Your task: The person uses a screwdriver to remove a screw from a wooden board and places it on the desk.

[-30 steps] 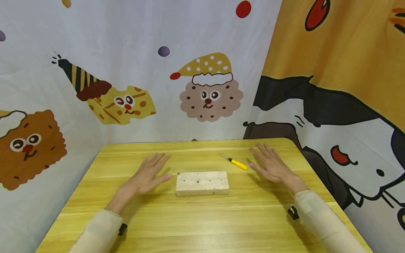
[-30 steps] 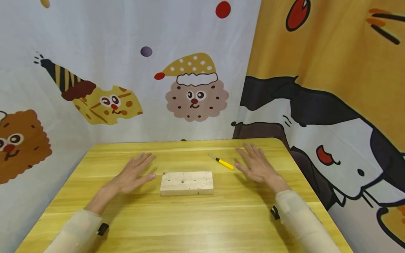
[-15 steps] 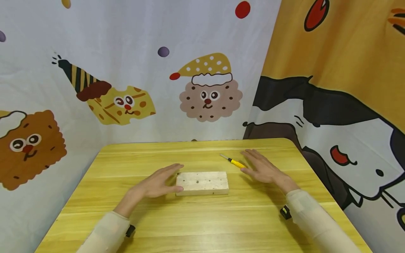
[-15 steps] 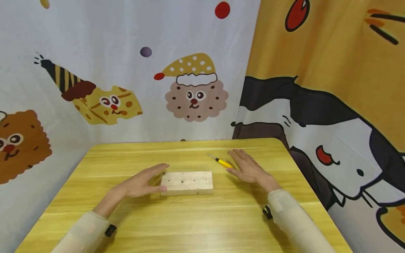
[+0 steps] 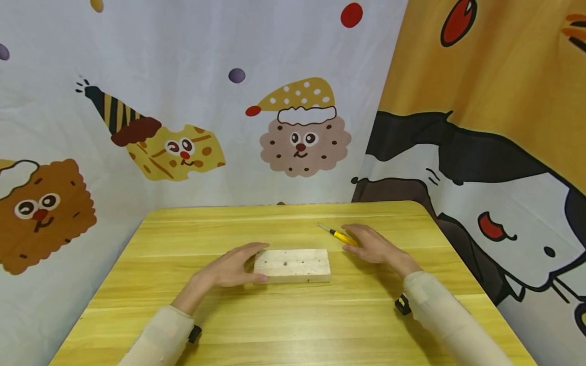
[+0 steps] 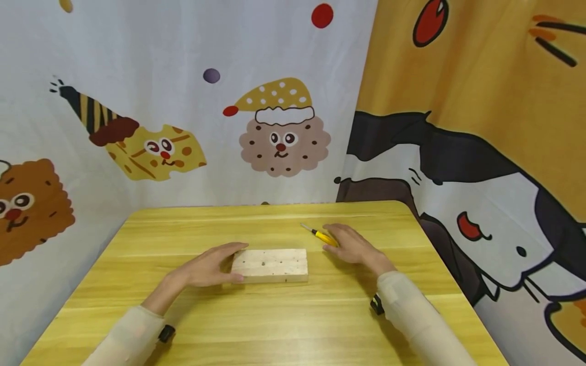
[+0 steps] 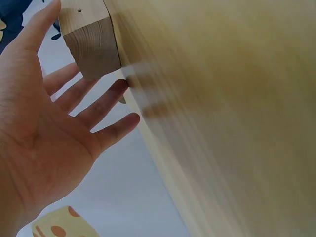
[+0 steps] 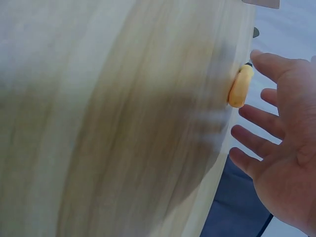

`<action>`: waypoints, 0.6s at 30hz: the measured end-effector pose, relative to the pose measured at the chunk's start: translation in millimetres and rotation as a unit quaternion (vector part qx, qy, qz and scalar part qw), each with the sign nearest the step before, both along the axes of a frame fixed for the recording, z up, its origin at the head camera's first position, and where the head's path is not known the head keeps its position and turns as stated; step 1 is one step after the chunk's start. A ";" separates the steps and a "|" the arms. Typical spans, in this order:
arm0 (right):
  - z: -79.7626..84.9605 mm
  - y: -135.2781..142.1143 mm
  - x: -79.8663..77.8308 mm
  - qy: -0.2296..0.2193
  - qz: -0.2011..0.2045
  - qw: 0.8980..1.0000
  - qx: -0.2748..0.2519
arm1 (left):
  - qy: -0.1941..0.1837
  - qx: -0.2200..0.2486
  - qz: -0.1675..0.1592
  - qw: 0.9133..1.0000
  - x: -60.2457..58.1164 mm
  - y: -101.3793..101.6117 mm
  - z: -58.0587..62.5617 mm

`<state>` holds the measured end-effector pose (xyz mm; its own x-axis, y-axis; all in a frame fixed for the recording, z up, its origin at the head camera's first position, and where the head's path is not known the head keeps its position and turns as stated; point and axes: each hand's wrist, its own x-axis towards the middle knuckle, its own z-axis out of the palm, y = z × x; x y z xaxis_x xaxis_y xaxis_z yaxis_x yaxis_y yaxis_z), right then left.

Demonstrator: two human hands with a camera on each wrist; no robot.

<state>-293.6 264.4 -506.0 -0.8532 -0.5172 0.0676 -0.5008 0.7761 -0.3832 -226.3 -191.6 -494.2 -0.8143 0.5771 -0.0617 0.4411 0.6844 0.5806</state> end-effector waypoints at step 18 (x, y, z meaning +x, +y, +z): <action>-5.4 -10.1 -12.0 0.031 -0.001 1.000 0.004 | 0.018 0.011 -0.007 1.000 -2.2 1.0 -4.9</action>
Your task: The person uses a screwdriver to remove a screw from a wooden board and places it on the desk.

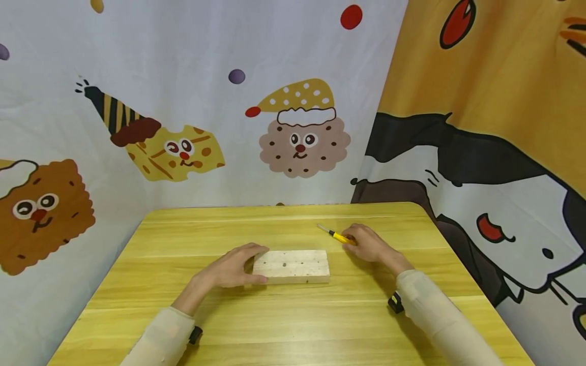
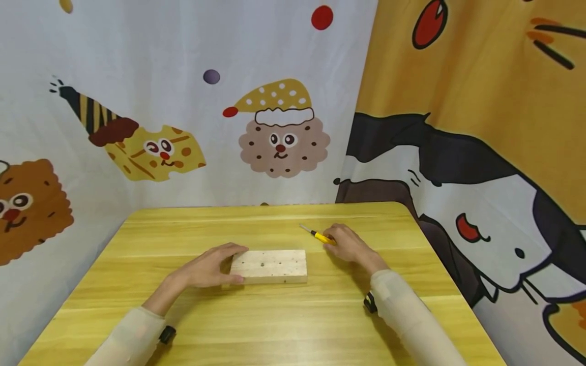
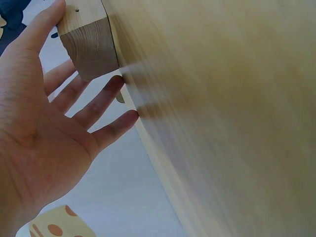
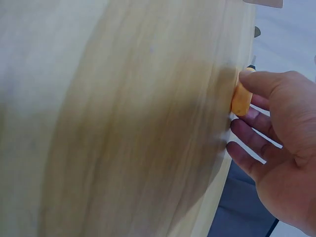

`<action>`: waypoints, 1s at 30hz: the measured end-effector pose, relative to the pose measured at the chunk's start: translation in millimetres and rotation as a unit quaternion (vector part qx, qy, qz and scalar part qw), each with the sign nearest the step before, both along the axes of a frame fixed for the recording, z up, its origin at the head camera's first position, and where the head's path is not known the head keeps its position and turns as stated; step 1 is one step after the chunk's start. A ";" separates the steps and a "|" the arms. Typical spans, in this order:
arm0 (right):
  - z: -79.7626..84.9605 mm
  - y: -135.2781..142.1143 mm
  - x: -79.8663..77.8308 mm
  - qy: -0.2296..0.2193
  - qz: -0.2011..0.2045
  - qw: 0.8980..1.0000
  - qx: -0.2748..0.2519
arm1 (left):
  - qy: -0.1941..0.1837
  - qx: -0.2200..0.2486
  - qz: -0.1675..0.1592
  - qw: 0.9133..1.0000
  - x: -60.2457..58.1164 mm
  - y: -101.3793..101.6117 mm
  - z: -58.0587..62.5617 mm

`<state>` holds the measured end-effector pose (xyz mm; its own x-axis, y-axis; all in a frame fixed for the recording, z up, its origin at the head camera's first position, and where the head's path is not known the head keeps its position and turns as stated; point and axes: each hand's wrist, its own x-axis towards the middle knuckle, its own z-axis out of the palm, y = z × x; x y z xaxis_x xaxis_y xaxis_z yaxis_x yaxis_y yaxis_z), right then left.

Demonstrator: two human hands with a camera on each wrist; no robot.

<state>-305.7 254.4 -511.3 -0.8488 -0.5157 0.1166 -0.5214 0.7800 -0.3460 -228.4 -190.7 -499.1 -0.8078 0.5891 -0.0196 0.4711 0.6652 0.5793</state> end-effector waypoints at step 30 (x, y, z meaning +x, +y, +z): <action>37.7 14.1 11.1 0.041 -0.024 0.997 -0.059 | 0.002 0.013 -0.005 1.000 3.9 0.3 2.9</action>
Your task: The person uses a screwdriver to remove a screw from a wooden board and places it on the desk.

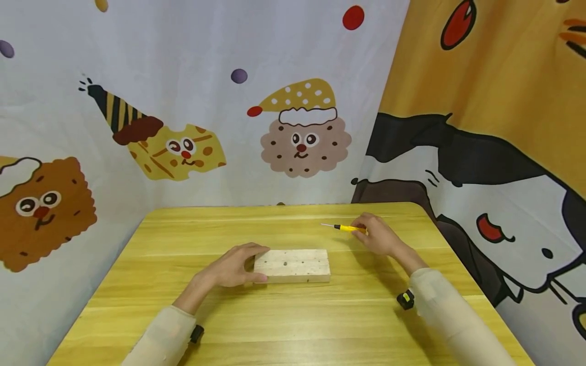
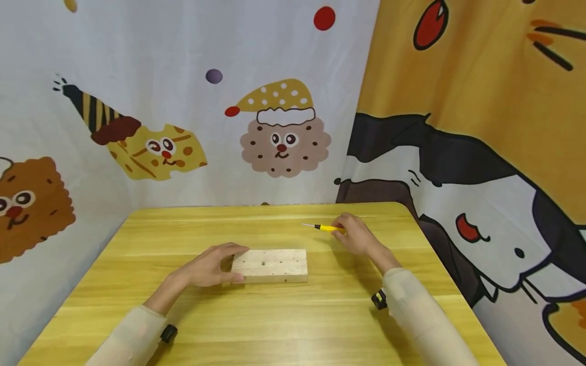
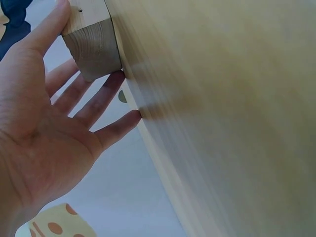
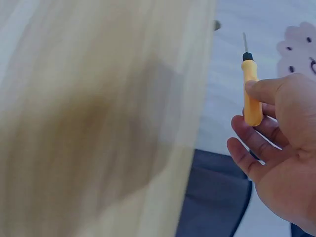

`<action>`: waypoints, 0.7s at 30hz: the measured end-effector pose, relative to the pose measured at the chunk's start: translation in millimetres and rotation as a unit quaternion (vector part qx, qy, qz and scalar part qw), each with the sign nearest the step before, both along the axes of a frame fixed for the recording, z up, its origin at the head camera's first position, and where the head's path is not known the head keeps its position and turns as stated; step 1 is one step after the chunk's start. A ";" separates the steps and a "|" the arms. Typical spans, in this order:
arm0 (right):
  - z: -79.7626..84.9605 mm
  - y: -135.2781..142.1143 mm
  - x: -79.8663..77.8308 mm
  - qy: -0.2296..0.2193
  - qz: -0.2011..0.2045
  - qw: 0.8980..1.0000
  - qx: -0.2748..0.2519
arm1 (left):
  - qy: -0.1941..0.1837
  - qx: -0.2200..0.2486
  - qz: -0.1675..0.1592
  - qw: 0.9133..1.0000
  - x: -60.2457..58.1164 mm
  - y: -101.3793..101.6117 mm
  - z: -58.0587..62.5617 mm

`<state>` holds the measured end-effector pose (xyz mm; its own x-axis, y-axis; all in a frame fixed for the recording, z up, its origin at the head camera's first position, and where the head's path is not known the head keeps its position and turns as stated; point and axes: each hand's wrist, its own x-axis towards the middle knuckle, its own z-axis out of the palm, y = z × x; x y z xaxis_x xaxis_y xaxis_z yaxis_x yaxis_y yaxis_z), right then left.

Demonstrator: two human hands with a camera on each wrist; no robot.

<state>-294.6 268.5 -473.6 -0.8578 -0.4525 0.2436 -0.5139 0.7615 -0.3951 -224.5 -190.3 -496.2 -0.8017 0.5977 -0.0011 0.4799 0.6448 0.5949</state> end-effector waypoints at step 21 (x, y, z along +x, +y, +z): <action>27.4 -67.1 37.9 -0.026 0.102 0.986 -0.128 | 0.007 -0.007 0.001 1.000 -0.6 -1.4 0.9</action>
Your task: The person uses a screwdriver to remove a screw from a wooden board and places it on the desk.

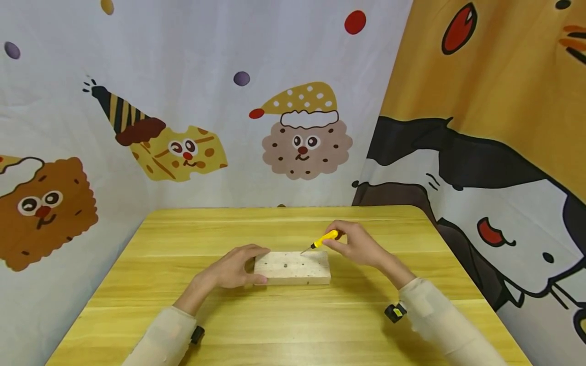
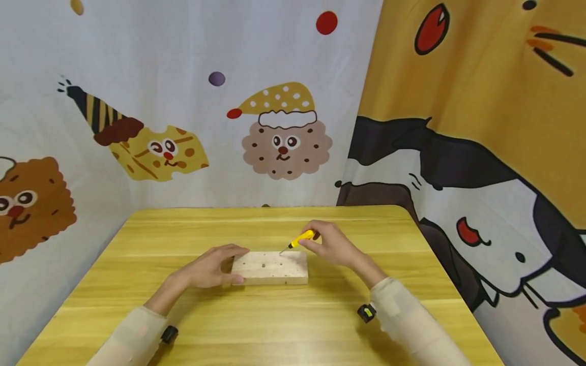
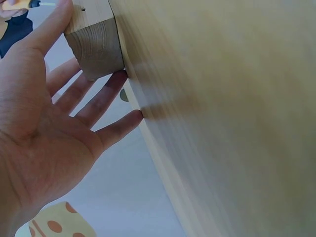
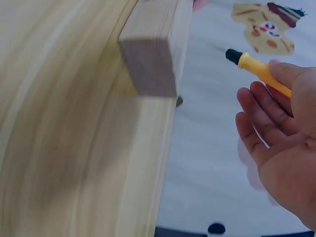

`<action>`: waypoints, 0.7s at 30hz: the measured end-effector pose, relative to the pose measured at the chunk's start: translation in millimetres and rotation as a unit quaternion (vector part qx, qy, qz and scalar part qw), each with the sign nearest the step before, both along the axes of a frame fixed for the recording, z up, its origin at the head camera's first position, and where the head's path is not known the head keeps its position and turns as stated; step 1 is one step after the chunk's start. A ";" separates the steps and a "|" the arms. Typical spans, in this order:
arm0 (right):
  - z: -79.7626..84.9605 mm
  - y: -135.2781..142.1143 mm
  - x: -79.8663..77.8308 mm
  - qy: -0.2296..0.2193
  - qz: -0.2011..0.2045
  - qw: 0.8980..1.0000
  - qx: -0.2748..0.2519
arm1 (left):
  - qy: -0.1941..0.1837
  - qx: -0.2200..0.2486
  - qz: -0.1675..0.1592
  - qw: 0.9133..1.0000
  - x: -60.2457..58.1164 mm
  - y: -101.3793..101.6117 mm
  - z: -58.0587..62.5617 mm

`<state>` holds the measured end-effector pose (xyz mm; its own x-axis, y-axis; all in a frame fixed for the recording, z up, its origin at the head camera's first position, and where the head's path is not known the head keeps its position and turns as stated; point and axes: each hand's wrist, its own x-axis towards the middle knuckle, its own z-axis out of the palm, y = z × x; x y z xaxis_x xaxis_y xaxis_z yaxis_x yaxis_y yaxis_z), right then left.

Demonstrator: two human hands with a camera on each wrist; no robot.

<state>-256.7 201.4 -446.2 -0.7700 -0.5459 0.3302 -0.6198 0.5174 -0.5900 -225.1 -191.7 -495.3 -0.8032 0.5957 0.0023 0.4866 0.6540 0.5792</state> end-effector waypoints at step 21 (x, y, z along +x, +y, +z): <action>6.5 -60.2 17.6 0.022 0.003 0.996 -0.089 | -0.001 -0.002 0.005 1.000 0.8 0.4 2.3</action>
